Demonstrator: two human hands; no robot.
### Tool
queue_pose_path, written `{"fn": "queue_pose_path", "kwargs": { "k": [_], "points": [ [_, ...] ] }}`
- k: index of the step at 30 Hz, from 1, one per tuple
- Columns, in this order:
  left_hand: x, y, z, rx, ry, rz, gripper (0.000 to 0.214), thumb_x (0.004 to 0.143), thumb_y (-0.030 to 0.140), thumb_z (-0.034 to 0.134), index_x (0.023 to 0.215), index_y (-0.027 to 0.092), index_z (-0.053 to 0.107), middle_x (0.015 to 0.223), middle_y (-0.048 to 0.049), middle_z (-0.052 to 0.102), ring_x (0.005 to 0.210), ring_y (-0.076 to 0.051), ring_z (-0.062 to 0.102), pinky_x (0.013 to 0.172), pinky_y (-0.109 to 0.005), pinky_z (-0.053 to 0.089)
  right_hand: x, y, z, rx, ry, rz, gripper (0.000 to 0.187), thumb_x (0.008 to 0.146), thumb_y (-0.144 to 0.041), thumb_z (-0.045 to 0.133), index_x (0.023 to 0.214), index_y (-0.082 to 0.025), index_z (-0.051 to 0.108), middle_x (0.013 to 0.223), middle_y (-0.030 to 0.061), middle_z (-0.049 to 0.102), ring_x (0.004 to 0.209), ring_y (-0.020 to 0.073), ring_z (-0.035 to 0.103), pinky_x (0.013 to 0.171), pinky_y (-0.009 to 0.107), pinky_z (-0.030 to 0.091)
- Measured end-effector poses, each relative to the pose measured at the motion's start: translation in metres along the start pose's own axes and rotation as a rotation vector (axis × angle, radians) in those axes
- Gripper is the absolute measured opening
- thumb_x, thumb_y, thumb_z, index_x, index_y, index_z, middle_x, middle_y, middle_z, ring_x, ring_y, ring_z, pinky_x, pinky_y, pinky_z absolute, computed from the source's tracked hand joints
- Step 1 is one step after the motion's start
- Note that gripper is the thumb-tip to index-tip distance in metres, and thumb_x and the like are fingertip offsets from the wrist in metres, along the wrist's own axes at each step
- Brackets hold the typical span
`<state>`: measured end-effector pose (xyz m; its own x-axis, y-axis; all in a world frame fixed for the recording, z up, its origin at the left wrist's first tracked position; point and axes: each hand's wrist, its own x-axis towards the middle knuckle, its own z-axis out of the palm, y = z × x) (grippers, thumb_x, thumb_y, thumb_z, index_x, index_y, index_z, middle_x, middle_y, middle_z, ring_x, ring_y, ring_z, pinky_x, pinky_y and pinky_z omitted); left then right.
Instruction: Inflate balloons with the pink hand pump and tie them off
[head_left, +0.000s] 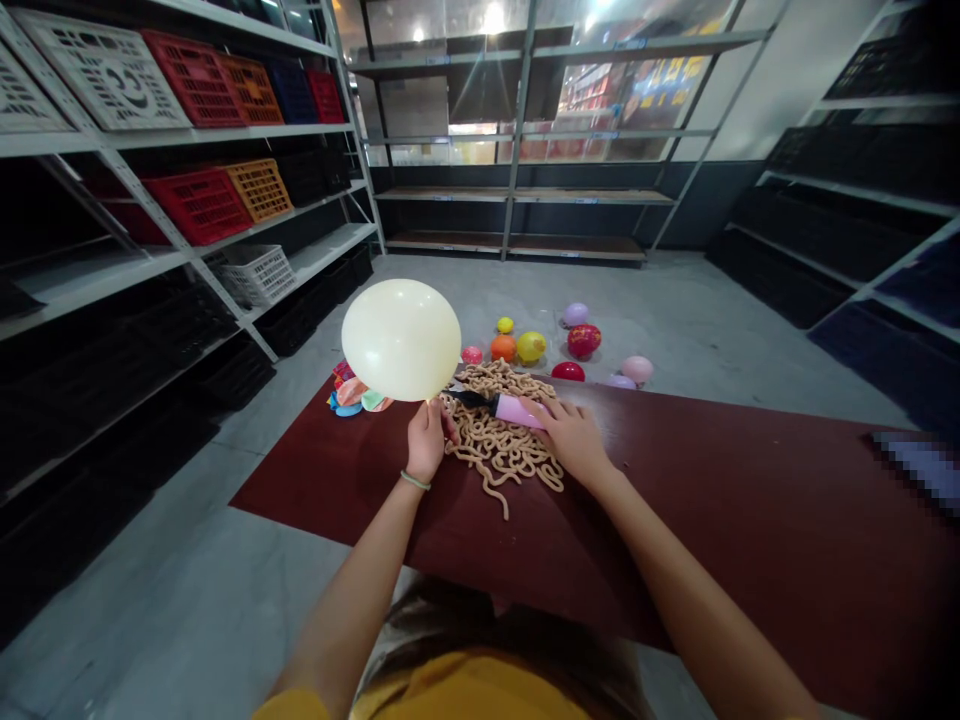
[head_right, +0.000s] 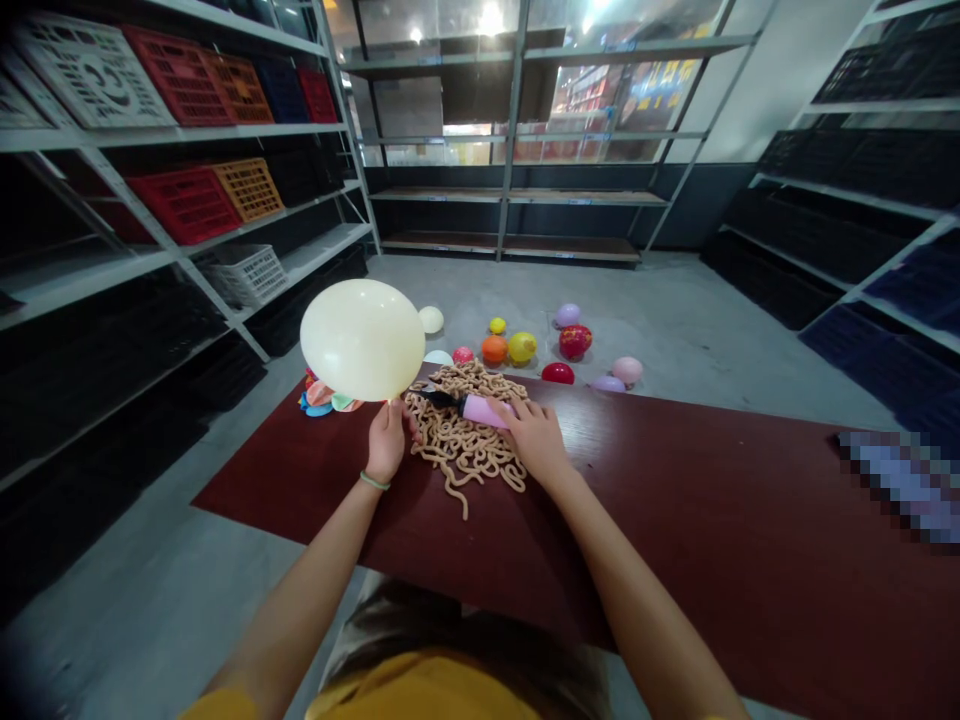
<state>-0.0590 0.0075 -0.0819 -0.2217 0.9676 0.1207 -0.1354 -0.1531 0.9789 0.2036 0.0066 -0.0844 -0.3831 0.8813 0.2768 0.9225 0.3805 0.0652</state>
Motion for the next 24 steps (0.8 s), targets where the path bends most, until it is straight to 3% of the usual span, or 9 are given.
{"fn": "queue_pose_path", "kwargs": {
  "k": [4,7,11,14,19,21,24],
  "points": [
    [-0.001,0.000,0.001,0.049,-0.021,0.001,0.040,0.095,0.052,0.050,0.072,0.020,0.049,0.051,0.0038,0.053,0.039,-0.011,0.051,0.042,-0.022,0.036,-0.003,-0.005,-0.001,0.000,0.078,0.032,0.053,0.100,-0.039,0.045,0.151,-0.028,0.041,0.147,0.0129,0.052,0.133,0.0349,0.045,0.109,0.057,0.029],
    [-0.003,0.003,0.004,0.073,-0.051,-0.009,0.040,0.093,0.053,0.053,0.069,0.021,0.049,0.049,0.0035,0.052,0.038,-0.012,0.049,0.042,-0.022,0.034,-0.003,-0.007,-0.013,0.035,0.171,0.035,0.049,0.101,-0.036,0.042,0.148,-0.023,0.046,0.149,0.0127,0.051,0.140,0.0329,0.040,0.113,0.054,0.030],
    [-0.007,0.016,0.009,0.141,-0.185,0.015,0.038,0.093,0.049,0.054,0.067,0.021,0.052,0.049,0.0020,0.054,0.039,-0.013,0.049,0.044,-0.024,0.037,-0.001,-0.009,-0.050,0.079,0.338,-0.034,0.047,0.101,-0.026,0.043,0.147,-0.016,0.047,0.145,0.0138,0.054,0.141,0.0272,0.041,0.118,0.045,0.033],
    [-0.006,0.035,0.018,0.125,-0.323,-0.023,0.037,0.091,0.045,0.059,0.064,0.021,0.055,0.048,0.0012,0.055,0.038,-0.013,0.048,0.042,-0.024,0.036,0.005,-0.015,-0.090,0.043,0.408,-0.184,0.058,0.100,-0.021,0.046,0.156,-0.020,0.031,0.153,0.0111,0.046,0.148,0.0290,0.031,0.123,0.050,0.027],
    [-0.001,0.074,0.042,0.136,-0.608,-0.057,0.036,0.087,0.036,0.066,0.056,0.021,0.055,0.045,0.0001,0.053,0.036,-0.014,0.047,0.040,-0.025,0.034,0.024,-0.029,-0.154,0.027,0.233,-0.471,0.072,0.098,-0.017,0.050,0.159,-0.032,0.015,0.161,0.0000,0.035,0.148,0.0292,0.031,0.125,0.056,0.022],
    [-0.001,0.088,0.051,0.158,-0.697,-0.056,0.037,0.087,0.034,0.066,0.055,0.021,0.055,0.045,-0.0004,0.053,0.036,-0.014,0.047,0.040,-0.025,0.034,0.033,-0.031,-0.169,0.011,0.196,-0.504,0.072,0.096,-0.015,0.052,0.158,-0.031,0.019,0.162,-0.0019,0.032,0.150,0.0296,0.027,0.124,0.058,0.020],
    [-0.004,0.100,0.058,0.153,-0.781,-0.123,0.032,0.085,0.029,0.068,0.057,0.022,0.057,0.045,-0.0001,0.053,0.033,-0.014,0.046,0.036,-0.026,0.033,0.042,-0.028,-0.174,-0.057,0.158,-0.524,0.065,0.093,-0.012,0.050,0.154,-0.029,0.033,0.161,-0.0025,0.034,0.152,0.0277,0.019,0.124,0.061,0.015]
  ]
}}
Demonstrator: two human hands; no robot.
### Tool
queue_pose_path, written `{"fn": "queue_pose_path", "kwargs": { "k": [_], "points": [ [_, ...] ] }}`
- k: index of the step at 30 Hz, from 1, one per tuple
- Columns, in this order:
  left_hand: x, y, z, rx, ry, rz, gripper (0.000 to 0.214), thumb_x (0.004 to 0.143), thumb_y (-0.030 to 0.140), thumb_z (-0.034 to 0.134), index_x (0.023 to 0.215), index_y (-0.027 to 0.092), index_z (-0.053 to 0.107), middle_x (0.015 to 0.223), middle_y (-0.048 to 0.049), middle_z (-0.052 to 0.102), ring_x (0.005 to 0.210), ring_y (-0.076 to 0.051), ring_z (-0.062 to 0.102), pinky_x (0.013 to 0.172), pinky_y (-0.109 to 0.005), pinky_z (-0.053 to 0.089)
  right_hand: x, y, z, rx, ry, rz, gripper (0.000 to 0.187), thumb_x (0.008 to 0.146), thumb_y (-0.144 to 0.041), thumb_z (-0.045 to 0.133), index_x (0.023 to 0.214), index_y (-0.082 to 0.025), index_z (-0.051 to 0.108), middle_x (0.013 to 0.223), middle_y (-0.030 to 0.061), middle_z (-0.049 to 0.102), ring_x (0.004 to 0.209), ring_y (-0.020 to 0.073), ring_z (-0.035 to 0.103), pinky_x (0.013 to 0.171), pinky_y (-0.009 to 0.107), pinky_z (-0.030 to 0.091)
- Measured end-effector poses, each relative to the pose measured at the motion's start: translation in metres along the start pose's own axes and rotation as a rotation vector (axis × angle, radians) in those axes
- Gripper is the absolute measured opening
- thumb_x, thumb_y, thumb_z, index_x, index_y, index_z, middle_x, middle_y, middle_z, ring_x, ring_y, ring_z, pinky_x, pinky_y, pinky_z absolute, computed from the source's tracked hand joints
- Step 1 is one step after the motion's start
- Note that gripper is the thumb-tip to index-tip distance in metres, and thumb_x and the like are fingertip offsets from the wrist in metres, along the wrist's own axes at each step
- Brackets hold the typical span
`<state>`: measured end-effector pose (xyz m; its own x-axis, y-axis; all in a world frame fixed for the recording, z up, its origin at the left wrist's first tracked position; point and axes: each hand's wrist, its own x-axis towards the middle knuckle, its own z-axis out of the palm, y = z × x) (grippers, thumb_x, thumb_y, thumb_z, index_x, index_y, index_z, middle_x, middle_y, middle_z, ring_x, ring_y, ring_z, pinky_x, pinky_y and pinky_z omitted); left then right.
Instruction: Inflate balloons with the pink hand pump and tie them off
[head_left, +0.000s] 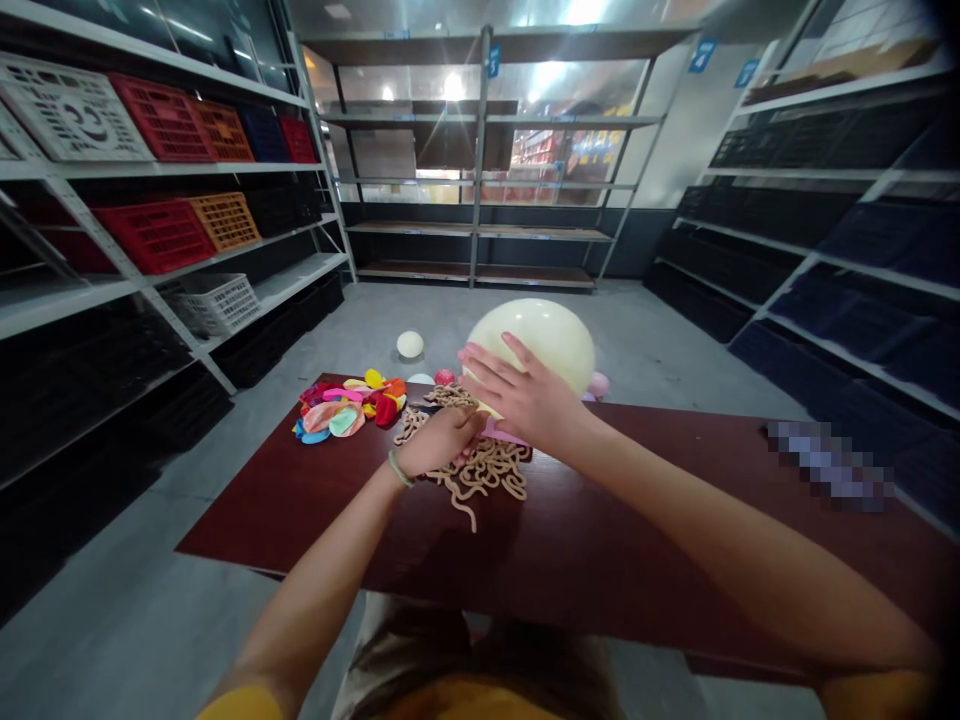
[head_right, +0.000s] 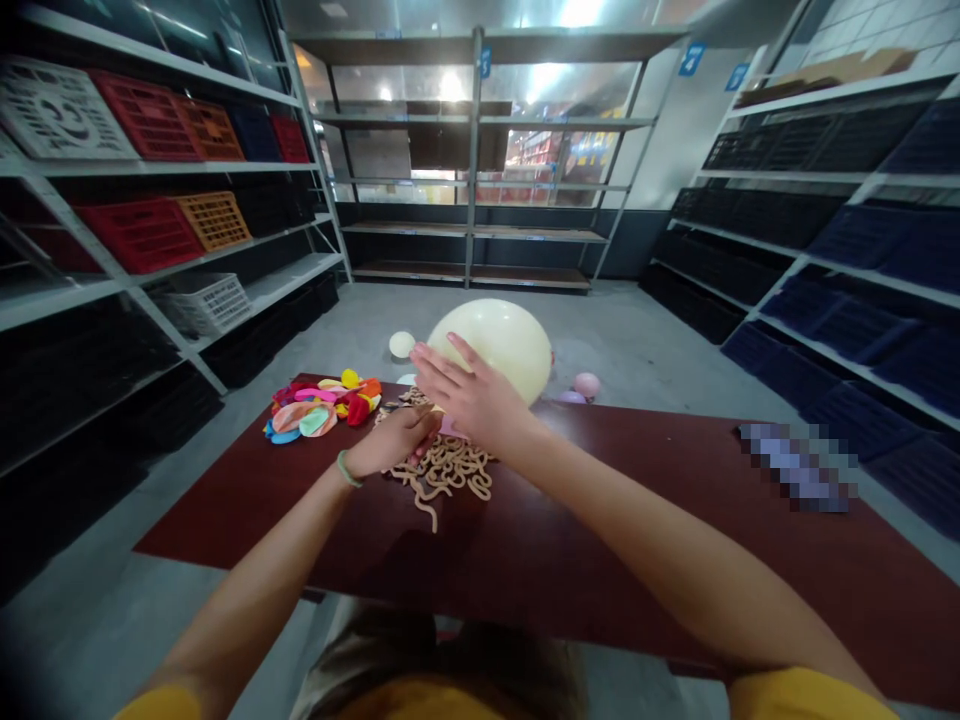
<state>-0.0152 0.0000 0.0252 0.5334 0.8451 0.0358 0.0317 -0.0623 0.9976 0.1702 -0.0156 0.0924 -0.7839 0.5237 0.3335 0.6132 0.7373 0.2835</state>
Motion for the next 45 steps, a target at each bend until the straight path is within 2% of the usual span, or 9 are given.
{"fn": "queue_pose_path", "kwargs": {
  "k": [6,11,16,20,25,30,35,41,45],
  "points": [
    [-0.004,-0.005,0.001,-0.141,0.018,-0.052,0.031,0.083,0.030,0.071,0.057,0.022,0.057,0.042,0.0003,0.052,0.030,-0.014,0.045,0.032,-0.024,0.031,-0.006,0.008,0.012,-0.093,-0.054,0.015,0.053,0.092,-0.014,0.049,0.142,-0.031,0.049,0.155,-0.0041,0.044,0.152,0.0265,0.022,0.123,0.064,0.007],
    [-0.008,-0.005,0.001,-0.071,0.020,-0.048,0.034,0.083,0.038,0.071,0.058,0.021,0.055,0.044,0.0010,0.050,0.031,-0.013,0.044,0.032,-0.024,0.029,-0.013,0.001,0.014,-0.165,-0.012,0.028,0.040,0.096,-0.016,0.049,0.133,-0.027,0.059,0.151,0.0036,0.049,0.148,0.0329,0.028,0.120,0.070,0.000],
    [-0.015,0.006,0.003,0.020,0.040,-0.074,0.036,0.090,0.042,0.060,0.063,0.020,0.052,0.047,0.0029,0.047,0.034,-0.011,0.044,0.036,-0.022,0.033,-0.019,-0.008,0.014,-0.131,0.004,0.136,0.034,0.093,-0.020,0.057,0.124,-0.031,0.066,0.158,0.0020,0.040,0.151,0.0376,0.017,0.114,0.075,-0.007],
    [-0.019,0.009,0.003,0.135,0.050,-0.092,0.037,0.097,0.043,0.046,0.067,0.020,0.046,0.050,0.0047,0.045,0.039,-0.010,0.045,0.039,-0.021,0.035,-0.019,-0.012,0.014,-0.073,0.004,0.155,0.029,0.088,-0.024,0.065,0.115,-0.030,0.070,0.158,0.0041,0.039,0.151,0.0375,0.018,0.115,0.074,-0.007],
    [-0.020,0.009,0.003,0.143,0.043,-0.118,0.038,0.097,0.044,0.043,0.067,0.021,0.043,0.051,0.0052,0.042,0.038,-0.009,0.043,0.039,-0.022,0.033,-0.016,-0.014,0.015,-0.073,0.069,0.125,0.020,0.094,-0.039,0.060,0.103,-0.027,0.072,0.151,0.0042,0.049,0.150,0.0333,0.024,0.117,0.073,-0.004],
    [-0.025,0.011,0.001,0.102,0.038,-0.120,0.037,0.095,0.045,0.046,0.067,0.021,0.042,0.049,0.0057,0.040,0.037,-0.009,0.040,0.038,-0.022,0.032,-0.017,-0.013,0.020,-0.142,0.119,0.020,0.024,0.100,-0.022,0.049,0.103,-0.025,0.073,0.132,0.0020,0.066,0.143,0.0278,0.040,0.120,0.069,0.009],
    [-0.029,0.011,0.000,0.032,0.063,-0.112,0.035,0.096,0.042,0.046,0.070,0.020,0.046,0.051,0.0056,0.044,0.036,-0.007,0.042,0.037,-0.019,0.032,-0.017,-0.014,0.021,-0.206,0.116,-0.059,0.028,0.099,-0.015,0.047,0.109,-0.018,0.073,0.121,0.0066,0.072,0.133,0.0256,0.051,0.120,0.054,0.027],
    [-0.024,0.014,0.000,-0.079,0.134,-0.074,0.025,0.085,0.039,0.066,0.078,0.016,0.060,0.068,-0.0029,0.067,0.046,-0.008,0.055,0.043,-0.019,0.045,-0.016,-0.015,0.000,-0.305,0.040,-0.044,0.032,0.099,-0.012,0.043,0.108,-0.016,0.073,0.113,0.0081,0.074,0.121,0.0254,0.058,0.115,0.047,0.034],
    [-0.023,0.030,0.003,-0.127,0.255,0.049,0.021,0.076,0.032,0.077,0.078,0.015,0.064,0.067,-0.0016,0.066,0.053,-0.009,0.058,0.052,-0.021,0.051,-0.012,-0.017,-0.025,-0.245,-0.026,0.039,0.028,0.097,-0.011,0.046,0.102,-0.016,0.074,0.103,0.0085,0.076,0.112,0.0252,0.062,0.110,0.045,0.036]
  ]
}}
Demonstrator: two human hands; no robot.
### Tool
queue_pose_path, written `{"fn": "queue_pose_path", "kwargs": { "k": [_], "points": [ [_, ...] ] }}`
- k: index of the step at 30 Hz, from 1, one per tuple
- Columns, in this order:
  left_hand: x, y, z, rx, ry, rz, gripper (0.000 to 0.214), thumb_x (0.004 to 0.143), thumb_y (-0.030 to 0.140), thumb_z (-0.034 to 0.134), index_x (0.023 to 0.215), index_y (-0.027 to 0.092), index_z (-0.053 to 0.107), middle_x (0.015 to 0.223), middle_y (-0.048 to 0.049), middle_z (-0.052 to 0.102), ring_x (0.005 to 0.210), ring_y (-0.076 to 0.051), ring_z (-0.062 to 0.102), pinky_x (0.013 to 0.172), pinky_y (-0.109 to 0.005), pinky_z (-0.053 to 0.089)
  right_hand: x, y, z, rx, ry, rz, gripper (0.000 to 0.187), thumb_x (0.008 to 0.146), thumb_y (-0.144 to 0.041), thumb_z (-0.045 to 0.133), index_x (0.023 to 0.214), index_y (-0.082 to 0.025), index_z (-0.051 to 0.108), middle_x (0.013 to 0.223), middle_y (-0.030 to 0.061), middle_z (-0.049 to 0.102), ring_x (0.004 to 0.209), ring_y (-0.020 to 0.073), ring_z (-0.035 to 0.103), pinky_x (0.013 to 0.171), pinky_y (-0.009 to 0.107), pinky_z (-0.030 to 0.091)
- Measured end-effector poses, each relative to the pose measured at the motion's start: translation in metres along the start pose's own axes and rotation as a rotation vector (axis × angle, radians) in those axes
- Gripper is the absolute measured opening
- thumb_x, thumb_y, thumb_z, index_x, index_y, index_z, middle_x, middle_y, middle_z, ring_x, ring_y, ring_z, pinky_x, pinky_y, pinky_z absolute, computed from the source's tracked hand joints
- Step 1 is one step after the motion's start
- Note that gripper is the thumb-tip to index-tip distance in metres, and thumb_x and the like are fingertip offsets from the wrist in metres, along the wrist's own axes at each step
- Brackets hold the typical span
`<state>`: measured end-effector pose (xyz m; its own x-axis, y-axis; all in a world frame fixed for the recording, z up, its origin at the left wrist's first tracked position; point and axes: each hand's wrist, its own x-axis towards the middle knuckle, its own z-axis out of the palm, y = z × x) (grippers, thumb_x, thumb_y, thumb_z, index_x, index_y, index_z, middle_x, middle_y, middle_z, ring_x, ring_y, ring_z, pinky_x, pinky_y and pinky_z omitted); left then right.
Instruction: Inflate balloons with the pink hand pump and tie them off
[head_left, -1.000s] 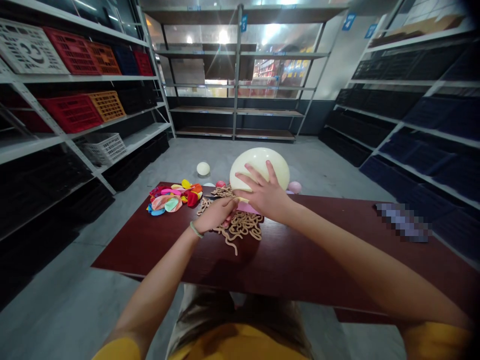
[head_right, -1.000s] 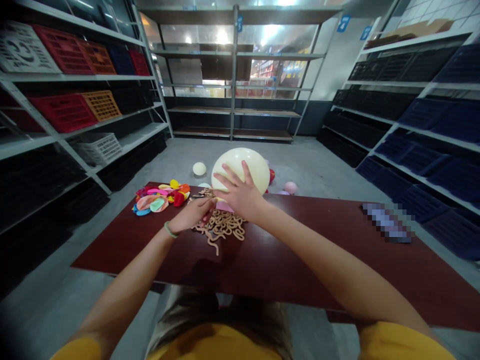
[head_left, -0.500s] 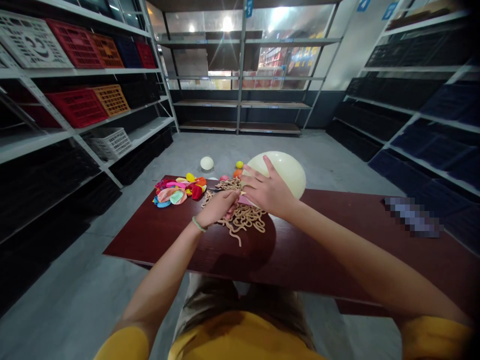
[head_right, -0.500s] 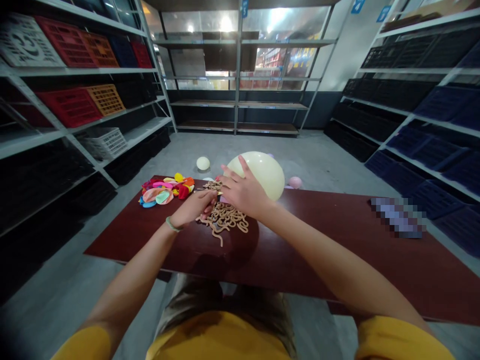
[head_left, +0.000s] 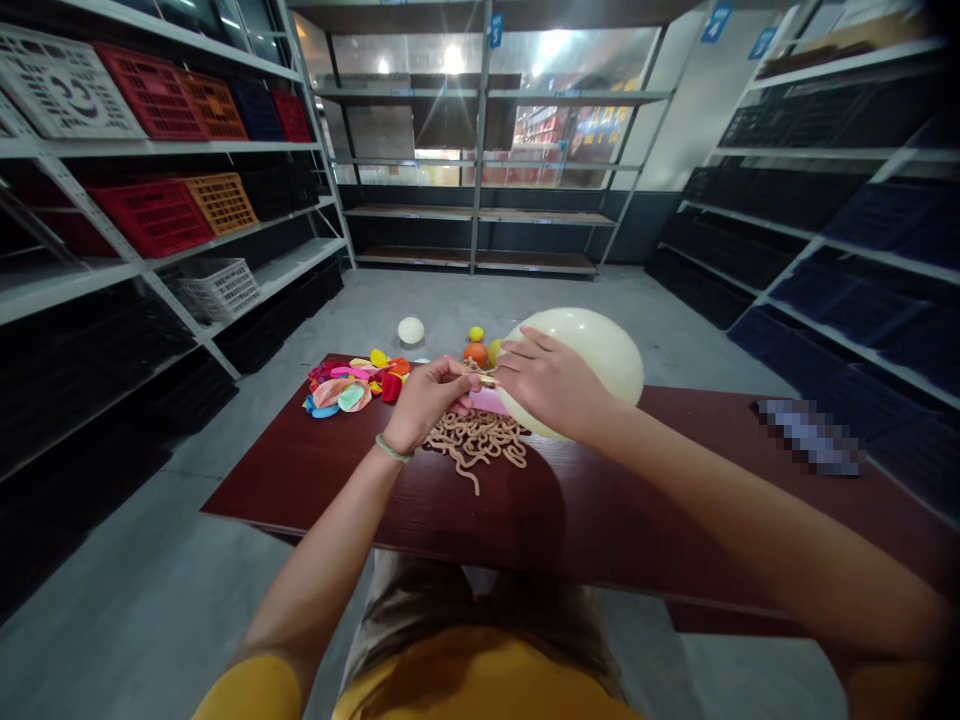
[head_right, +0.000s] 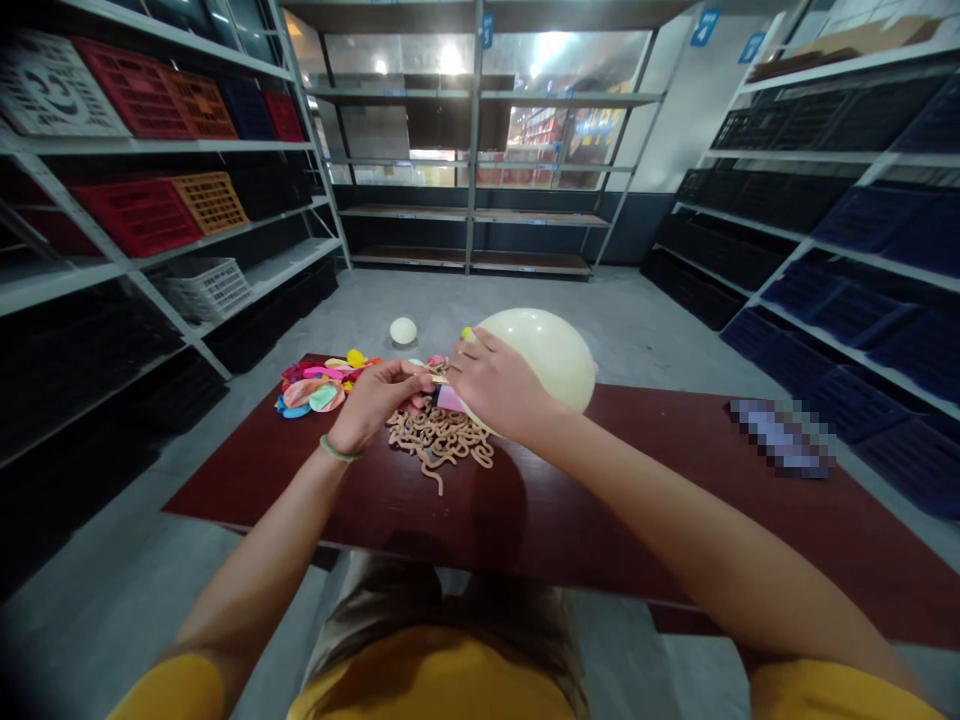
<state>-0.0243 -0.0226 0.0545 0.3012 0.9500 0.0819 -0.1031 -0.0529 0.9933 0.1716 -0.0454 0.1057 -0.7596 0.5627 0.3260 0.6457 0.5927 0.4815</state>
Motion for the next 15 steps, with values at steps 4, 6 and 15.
{"fn": "queue_pose_path", "kwargs": {
  "k": [4,6,15],
  "points": [
    [-0.004,0.022,0.005,-0.016,0.010,0.163,0.021,0.075,0.029,0.079,0.081,0.016,0.064,0.070,0.0002,0.065,0.060,-0.009,0.060,0.060,-0.022,0.052,0.004,0.003,-0.026,0.131,-0.060,0.126,0.026,0.099,-0.016,0.049,0.092,-0.017,0.074,0.098,0.0061,0.076,0.099,0.0218,0.066,0.100,0.039,0.042],
    [-0.006,0.031,0.005,0.002,-0.016,0.232,0.019,0.075,0.027,0.078,0.082,0.016,0.063,0.075,-0.0003,0.066,0.064,-0.009,0.061,0.064,-0.023,0.052,0.004,0.004,-0.035,0.215,-0.071,0.168,0.025,0.099,-0.020,0.050,0.087,-0.020,0.073,0.094,0.0038,0.076,0.093,0.0204,0.067,0.093,0.037,0.044],
    [-0.022,0.030,-0.002,0.348,0.074,0.378,0.027,0.084,0.018,0.067,0.109,0.023,0.075,0.081,-0.0018,0.066,0.074,-0.015,0.059,0.069,-0.029,0.048,0.008,-0.005,-0.039,0.177,-0.052,0.131,0.025,0.098,-0.017,0.051,0.090,-0.021,0.074,0.097,0.0034,0.076,0.095,0.0200,0.066,0.097,0.037,0.044]
  ]
}}
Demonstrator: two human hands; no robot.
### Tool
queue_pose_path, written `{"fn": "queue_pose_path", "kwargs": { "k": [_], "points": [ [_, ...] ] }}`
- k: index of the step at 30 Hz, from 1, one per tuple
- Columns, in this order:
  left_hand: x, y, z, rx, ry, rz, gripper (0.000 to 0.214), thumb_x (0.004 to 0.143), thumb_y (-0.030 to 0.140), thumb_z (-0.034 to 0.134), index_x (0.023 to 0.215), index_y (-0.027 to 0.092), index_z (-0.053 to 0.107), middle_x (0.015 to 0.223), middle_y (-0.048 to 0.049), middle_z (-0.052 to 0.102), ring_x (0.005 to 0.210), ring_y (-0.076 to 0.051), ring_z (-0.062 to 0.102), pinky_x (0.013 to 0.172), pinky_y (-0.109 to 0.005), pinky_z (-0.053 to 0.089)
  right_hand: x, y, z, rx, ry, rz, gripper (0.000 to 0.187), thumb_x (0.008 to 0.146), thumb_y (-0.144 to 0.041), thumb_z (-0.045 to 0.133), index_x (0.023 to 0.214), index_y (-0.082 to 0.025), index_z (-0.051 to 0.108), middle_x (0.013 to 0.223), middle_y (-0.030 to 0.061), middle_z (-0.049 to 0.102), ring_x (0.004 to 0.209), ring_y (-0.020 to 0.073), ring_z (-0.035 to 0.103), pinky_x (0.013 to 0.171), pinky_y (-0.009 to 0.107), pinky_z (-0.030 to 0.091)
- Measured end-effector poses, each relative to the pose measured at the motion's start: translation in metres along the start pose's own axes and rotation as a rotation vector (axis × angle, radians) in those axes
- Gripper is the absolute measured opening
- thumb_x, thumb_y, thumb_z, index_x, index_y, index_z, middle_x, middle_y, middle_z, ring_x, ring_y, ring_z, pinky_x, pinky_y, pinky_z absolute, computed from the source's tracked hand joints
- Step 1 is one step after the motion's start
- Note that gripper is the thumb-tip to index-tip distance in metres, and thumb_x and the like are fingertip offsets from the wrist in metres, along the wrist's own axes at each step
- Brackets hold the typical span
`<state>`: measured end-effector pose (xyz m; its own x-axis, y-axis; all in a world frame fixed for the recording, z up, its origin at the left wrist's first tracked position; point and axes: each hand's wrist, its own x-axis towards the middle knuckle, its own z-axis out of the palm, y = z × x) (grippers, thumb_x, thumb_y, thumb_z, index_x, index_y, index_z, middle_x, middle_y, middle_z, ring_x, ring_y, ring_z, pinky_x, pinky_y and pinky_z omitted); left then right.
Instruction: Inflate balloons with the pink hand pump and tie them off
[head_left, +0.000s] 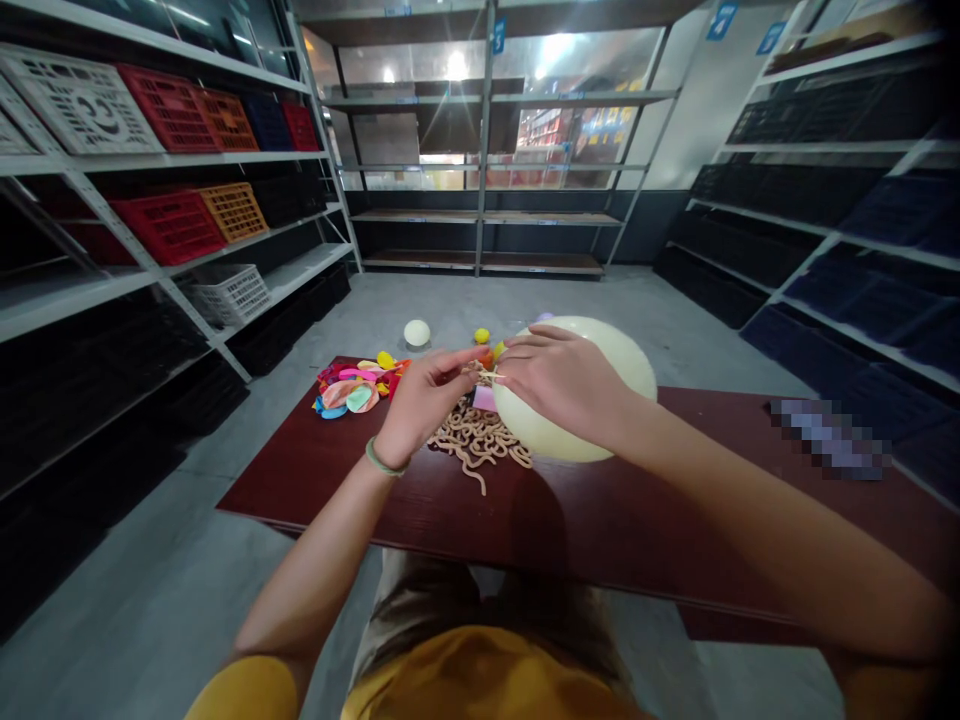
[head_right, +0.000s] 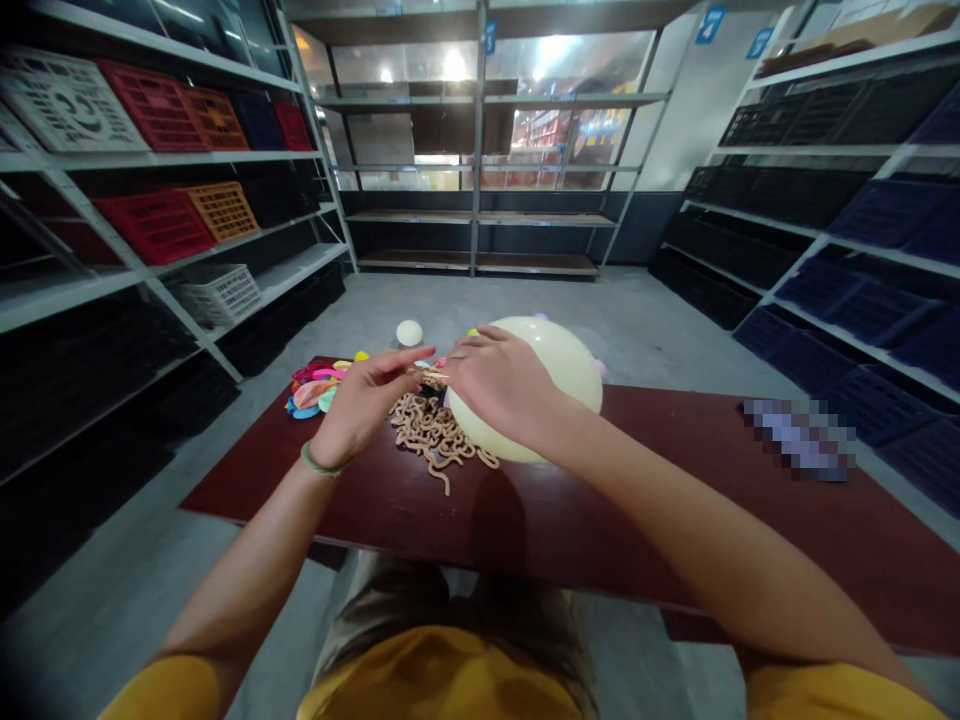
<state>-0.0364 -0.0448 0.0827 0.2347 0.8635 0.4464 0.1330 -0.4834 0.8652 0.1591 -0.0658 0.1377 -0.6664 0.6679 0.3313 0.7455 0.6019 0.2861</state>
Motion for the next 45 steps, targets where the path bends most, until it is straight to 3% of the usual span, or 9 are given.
{"fn": "queue_pose_path", "kwargs": {
  "k": [5,10,18,24,28,32,36,40,45],
  "points": [
    [-0.014,-0.006,0.006,0.295,0.051,0.176,0.021,0.087,0.020,0.064,0.099,0.027,0.079,0.085,-0.0049,0.070,0.086,-0.020,0.063,0.083,-0.035,0.049,-0.002,-0.007,0.009,-0.208,0.051,-0.069,0.028,0.095,-0.010,0.048,0.095,-0.017,0.075,0.095,0.0081,0.075,0.104,0.0246,0.064,0.107,0.045,0.039],
    [-0.019,-0.015,0.010,0.176,0.046,0.006,0.014,0.083,0.027,0.070,0.093,0.026,0.080,0.090,-0.0047,0.076,0.086,-0.022,0.066,0.081,-0.033,0.050,-0.004,-0.008,0.017,-0.261,0.026,-0.121,0.032,0.098,-0.011,0.044,0.104,-0.013,0.075,0.104,0.0114,0.075,0.117,0.0298,0.060,0.116,0.052,0.034],
    [-0.020,-0.035,0.005,-0.077,0.058,-0.238,0.019,0.081,0.036,0.073,0.083,0.017,0.074,0.073,-0.0013,0.068,0.065,-0.013,0.057,0.061,-0.025,0.044,0.005,0.000,0.041,-0.054,0.125,-0.209,0.034,0.101,-0.010,0.040,0.116,-0.018,0.070,0.127,0.0054,0.069,0.136,0.0251,0.049,0.121,0.054,0.028],
    [-0.016,-0.060,0.002,-0.233,0.218,-0.277,0.022,0.081,0.037,0.070,0.081,0.015,0.069,0.074,-0.0004,0.064,0.067,-0.011,0.056,0.068,-0.024,0.045,0.010,0.000,0.058,0.029,0.235,-0.272,0.047,0.101,-0.012,0.042,0.148,-0.019,0.043,0.155,0.0050,0.046,0.148,0.0219,0.032,0.123,0.051,0.028],
    [-0.016,-0.081,-0.015,-0.301,0.418,-0.296,0.023,0.079,0.039,0.072,0.079,0.016,0.066,0.076,-0.0003,0.063,0.067,-0.011,0.056,0.068,-0.024,0.047,-0.003,-0.008,0.092,0.172,0.263,-0.140,0.043,0.099,-0.012,0.048,0.140,-0.023,0.054,0.145,0.0057,0.057,0.141,0.0232,0.043,0.117,0.046,0.038],
    [-0.026,-0.097,-0.030,-0.276,0.526,-0.296,0.024,0.077,0.038,0.074,0.076,0.016,0.064,0.075,0.0003,0.062,0.065,-0.010,0.055,0.067,-0.023,0.048,-0.009,-0.031,0.159,0.354,0.034,0.133,0.024,0.100,-0.020,0.048,0.108,-0.019,0.071,0.105,0.0081,0.074,0.101,0.0215,0.067,0.092,0.038,0.054],
    [-0.038,-0.108,-0.033,-0.291,0.574,-0.346,0.024,0.078,0.039,0.072,0.078,0.016,0.064,0.075,0.0004,0.063,0.066,-0.010,0.056,0.068,-0.023,0.048,-0.002,-0.056,0.211,0.404,0.011,0.226,0.023,0.097,-0.016,0.048,0.098,-0.016,0.071,0.095,0.0102,0.073,0.088,0.0208,0.066,0.082,0.034,0.054],
    [-0.045,-0.115,-0.033,-0.248,0.586,-0.382,0.026,0.079,0.041,0.070,0.082,0.016,0.065,0.077,-0.0004,0.065,0.068,-0.011,0.058,0.068,-0.023,0.048,-0.002,-0.067,0.224,0.475,0.022,0.293,0.023,0.096,-0.015,0.048,0.091,-0.016,0.071,0.095,0.0122,0.073,0.088,0.0241,0.065,0.081,0.037,0.053],
    [-0.042,-0.116,-0.034,-0.264,0.587,-0.336,0.027,0.079,0.042,0.072,0.086,0.016,0.066,0.080,-0.0013,0.065,0.070,-0.011,0.058,0.072,-0.025,0.050,-0.010,-0.054,0.203,0.623,0.074,0.353,0.018,0.097,-0.022,0.051,0.095,-0.019,0.068,0.097,0.0071,0.074,0.090,0.0211,0.067,0.080,0.032,0.052]
  ]
}}
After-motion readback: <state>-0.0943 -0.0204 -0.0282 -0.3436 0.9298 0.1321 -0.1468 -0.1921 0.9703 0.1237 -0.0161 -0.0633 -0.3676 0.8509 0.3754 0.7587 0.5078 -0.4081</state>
